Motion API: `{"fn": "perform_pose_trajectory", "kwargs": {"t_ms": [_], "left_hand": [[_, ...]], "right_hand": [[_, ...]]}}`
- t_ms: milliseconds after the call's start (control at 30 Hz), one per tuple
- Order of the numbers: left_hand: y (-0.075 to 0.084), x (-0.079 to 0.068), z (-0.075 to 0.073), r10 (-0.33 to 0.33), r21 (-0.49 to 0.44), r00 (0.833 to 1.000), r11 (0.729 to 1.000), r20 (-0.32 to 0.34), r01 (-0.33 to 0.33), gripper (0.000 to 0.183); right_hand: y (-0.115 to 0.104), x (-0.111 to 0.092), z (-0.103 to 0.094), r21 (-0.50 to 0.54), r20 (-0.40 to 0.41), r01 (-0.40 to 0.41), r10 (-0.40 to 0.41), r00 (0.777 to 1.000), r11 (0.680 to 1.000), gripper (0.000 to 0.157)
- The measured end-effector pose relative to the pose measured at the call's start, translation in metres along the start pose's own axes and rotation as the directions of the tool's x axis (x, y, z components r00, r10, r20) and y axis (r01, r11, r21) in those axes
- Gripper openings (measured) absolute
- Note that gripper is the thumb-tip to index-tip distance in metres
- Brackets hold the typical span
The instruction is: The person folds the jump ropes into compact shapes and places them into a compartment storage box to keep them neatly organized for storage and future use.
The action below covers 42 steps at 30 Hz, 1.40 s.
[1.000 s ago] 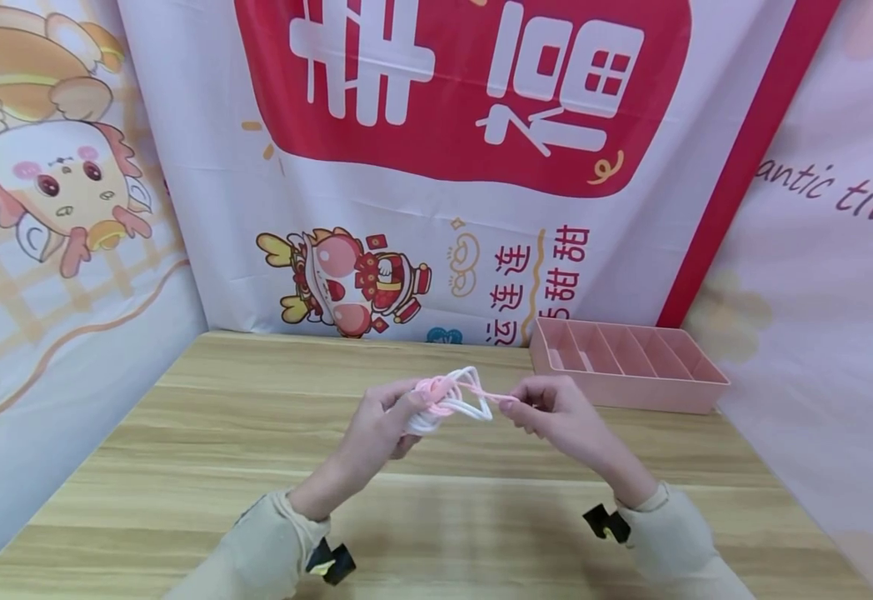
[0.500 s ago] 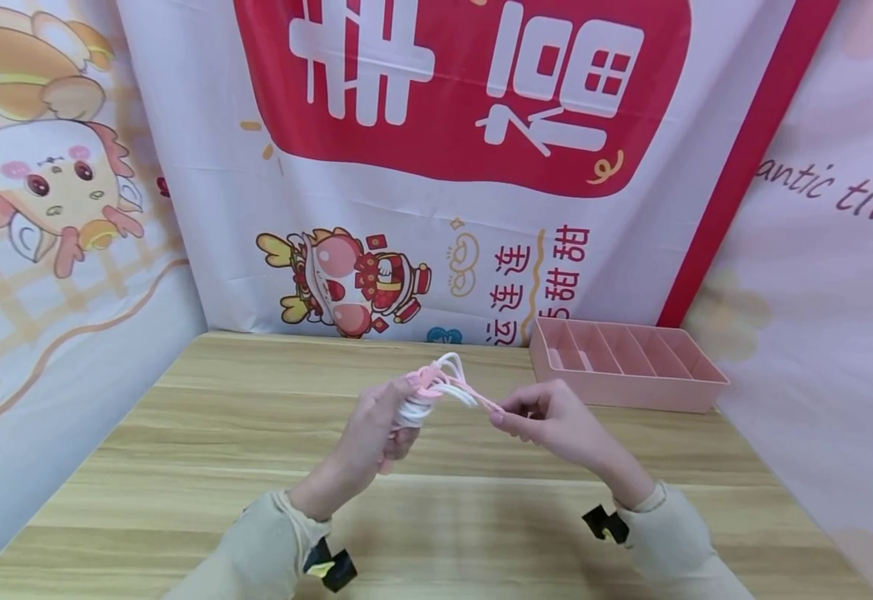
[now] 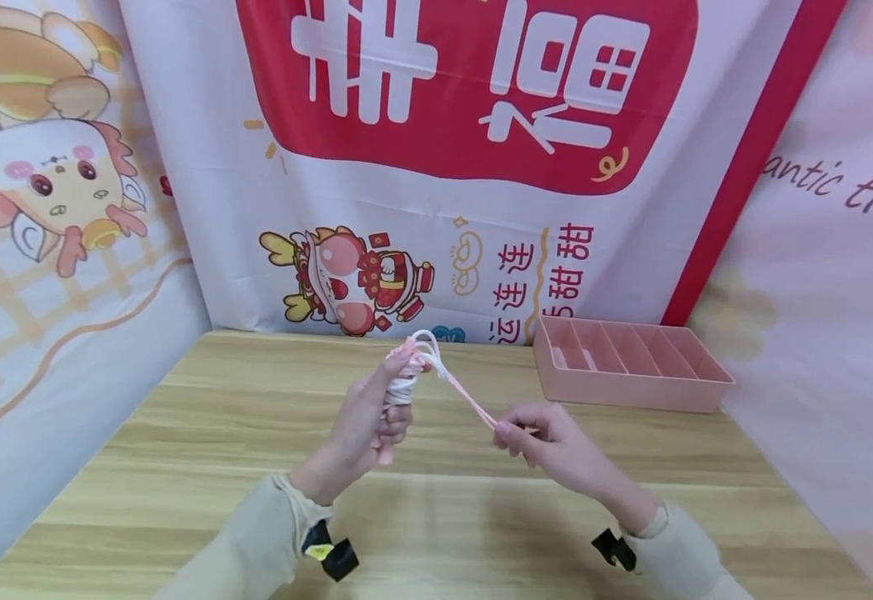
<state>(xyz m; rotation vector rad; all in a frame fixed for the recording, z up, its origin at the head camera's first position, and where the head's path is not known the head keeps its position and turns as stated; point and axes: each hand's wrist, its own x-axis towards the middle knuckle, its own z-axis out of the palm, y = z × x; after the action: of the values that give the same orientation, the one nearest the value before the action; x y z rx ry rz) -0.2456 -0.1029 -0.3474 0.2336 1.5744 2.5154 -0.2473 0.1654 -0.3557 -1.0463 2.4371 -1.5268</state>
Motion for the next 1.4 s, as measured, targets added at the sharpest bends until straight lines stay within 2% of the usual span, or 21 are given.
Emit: {"fn": "perform_pose_trajectory", "kwargs": {"t_ms": [133,500,800,1100,1400], "left_hand": [[0.001,0.003,0.002,-0.017,-0.047,1.0,0.999,0.004,0.017,0.051],[-0.002,0.009,0.002,-0.032,-0.093,0.998,0.995,-0.046,0.028,0.056],[-0.006,0.02,-0.001,-0.068,-0.151,0.993,0.987,-0.095,0.053,0.059],[-0.005,0.028,-0.001,-0.107,-0.209,0.989,0.974,-0.104,0.083,0.051],[-0.005,0.031,-0.002,-0.123,-0.252,0.987,0.963,-0.101,0.094,0.049]], "right_hand": [[0.001,-0.008,0.001,-0.008,-0.011,0.032,-0.032,0.999,0.999,0.018],[-0.003,-0.018,0.0,-0.06,-0.032,0.101,-0.103,0.994,0.993,0.019],[-0.001,-0.021,0.008,-0.15,-0.068,0.207,-0.219,0.973,0.967,0.021],[-0.004,-0.02,0.01,-0.168,-0.081,0.204,-0.22,0.972,0.964,0.022],[-0.003,-0.02,0.012,-0.201,-0.087,0.145,-0.165,0.982,0.969,0.02]]}}
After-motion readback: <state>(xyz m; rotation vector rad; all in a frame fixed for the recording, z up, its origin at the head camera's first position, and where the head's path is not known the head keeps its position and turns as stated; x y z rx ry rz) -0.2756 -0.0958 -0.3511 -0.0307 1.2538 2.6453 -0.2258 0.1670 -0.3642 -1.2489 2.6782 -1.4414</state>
